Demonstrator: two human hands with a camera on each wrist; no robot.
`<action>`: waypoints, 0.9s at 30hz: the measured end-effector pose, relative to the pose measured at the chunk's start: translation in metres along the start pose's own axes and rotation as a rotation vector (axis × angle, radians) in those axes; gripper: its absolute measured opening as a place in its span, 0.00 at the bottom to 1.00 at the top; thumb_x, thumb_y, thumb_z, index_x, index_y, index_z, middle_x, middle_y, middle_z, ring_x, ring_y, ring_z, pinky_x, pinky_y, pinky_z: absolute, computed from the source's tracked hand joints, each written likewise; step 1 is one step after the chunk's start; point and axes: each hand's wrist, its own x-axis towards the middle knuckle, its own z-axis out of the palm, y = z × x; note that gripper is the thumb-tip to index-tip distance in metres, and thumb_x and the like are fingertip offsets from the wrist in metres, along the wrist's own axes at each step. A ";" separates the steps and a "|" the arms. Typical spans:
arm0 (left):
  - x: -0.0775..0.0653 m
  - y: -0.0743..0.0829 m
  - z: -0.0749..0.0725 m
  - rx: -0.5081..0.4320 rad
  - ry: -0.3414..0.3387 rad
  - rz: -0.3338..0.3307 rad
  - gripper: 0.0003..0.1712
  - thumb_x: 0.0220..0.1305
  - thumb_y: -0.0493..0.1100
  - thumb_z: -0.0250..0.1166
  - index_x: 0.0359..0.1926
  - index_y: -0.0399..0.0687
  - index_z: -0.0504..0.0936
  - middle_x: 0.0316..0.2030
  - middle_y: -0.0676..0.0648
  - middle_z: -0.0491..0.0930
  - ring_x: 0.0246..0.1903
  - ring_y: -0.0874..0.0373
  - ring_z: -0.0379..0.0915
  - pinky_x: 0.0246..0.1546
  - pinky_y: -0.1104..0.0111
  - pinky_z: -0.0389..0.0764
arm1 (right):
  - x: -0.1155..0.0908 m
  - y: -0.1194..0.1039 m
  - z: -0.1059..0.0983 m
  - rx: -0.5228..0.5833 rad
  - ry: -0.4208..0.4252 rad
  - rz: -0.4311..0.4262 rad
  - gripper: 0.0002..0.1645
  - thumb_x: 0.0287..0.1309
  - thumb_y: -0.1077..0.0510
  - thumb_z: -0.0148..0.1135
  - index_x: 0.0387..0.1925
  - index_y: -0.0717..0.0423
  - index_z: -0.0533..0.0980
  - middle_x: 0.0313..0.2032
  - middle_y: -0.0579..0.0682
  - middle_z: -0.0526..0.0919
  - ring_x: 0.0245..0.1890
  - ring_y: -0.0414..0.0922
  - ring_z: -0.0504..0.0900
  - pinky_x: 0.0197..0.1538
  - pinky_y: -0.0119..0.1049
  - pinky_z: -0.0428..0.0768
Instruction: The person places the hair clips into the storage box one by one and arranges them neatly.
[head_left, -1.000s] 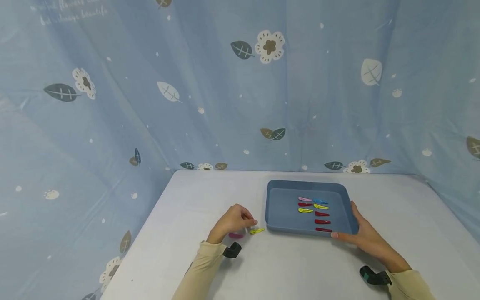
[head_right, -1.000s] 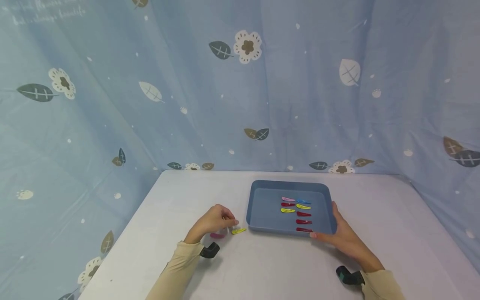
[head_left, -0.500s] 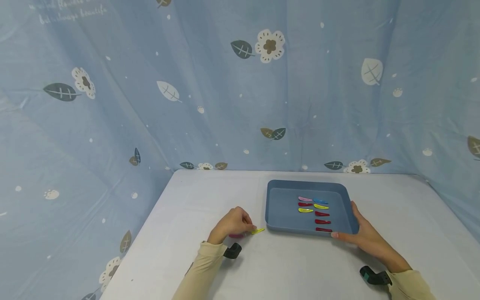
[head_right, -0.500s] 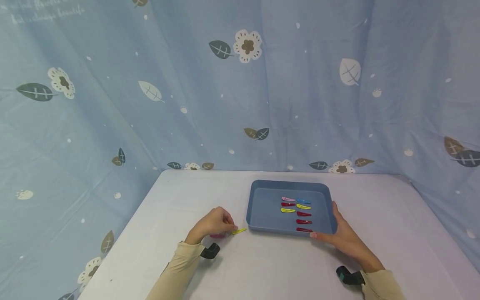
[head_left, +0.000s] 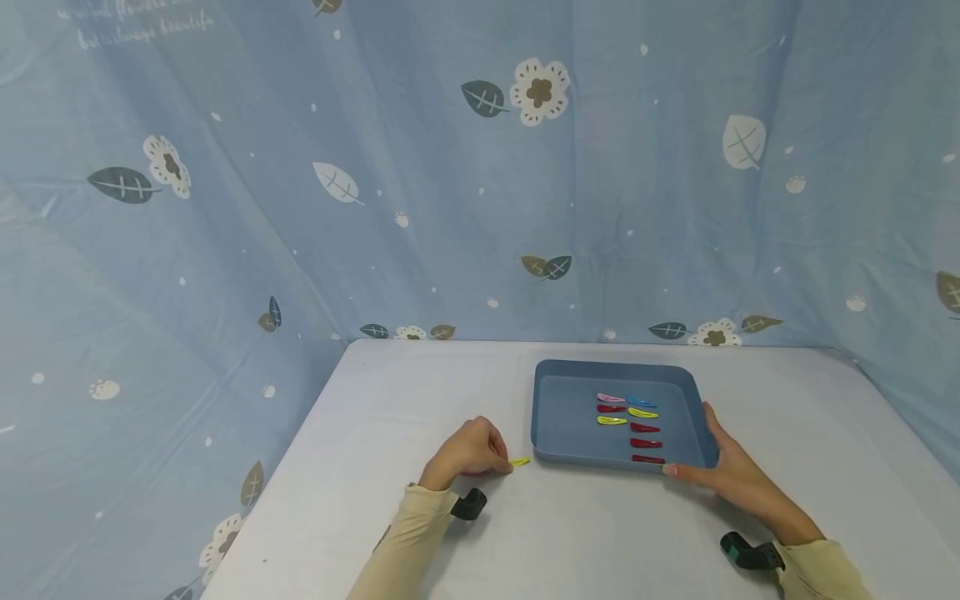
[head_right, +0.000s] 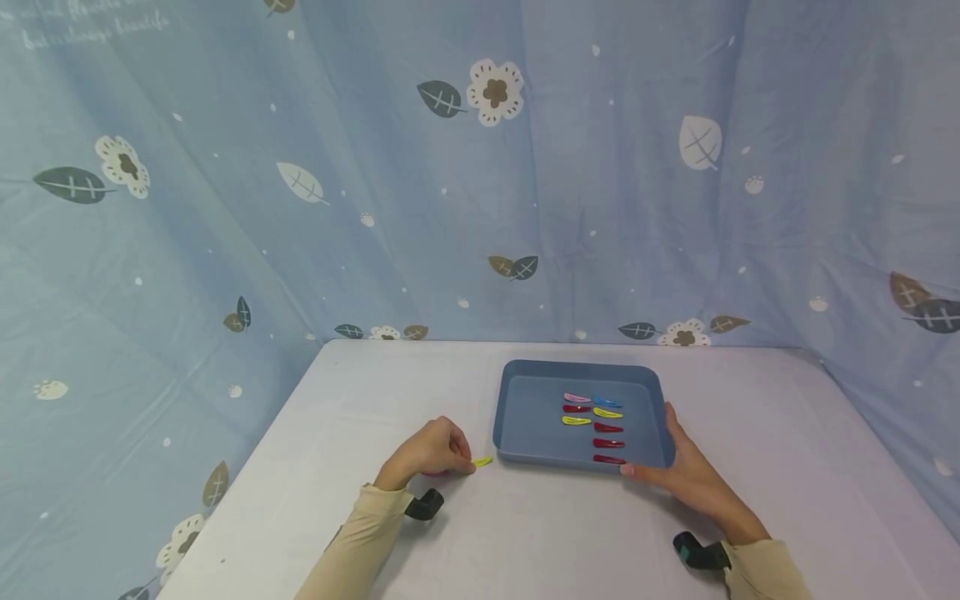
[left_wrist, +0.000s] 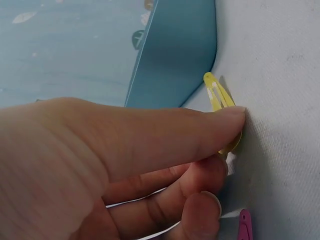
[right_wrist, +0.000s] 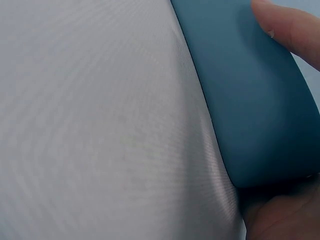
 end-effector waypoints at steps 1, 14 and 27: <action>0.001 -0.001 0.000 0.007 0.001 0.000 0.08 0.50 0.37 0.81 0.23 0.45 0.88 0.18 0.54 0.82 0.18 0.65 0.71 0.23 0.73 0.73 | 0.000 0.000 0.000 0.000 0.001 -0.001 0.81 0.56 0.42 0.74 0.79 0.59 0.19 0.79 0.76 0.30 0.77 0.81 0.39 0.67 0.82 0.51; 0.000 -0.002 -0.005 -0.022 -0.008 0.005 0.06 0.57 0.36 0.76 0.27 0.43 0.87 0.23 0.52 0.82 0.22 0.62 0.72 0.25 0.72 0.73 | 0.000 0.001 0.001 -0.006 0.003 -0.004 0.81 0.57 0.41 0.74 0.79 0.59 0.19 0.79 0.76 0.30 0.76 0.81 0.39 0.66 0.82 0.51; 0.002 -0.015 -0.018 -0.168 -0.004 0.044 0.04 0.61 0.36 0.73 0.31 0.39 0.87 0.27 0.47 0.87 0.25 0.60 0.80 0.27 0.71 0.78 | 0.001 0.000 0.001 0.005 0.009 -0.003 0.81 0.56 0.42 0.73 0.79 0.60 0.20 0.79 0.76 0.30 0.77 0.80 0.38 0.67 0.82 0.49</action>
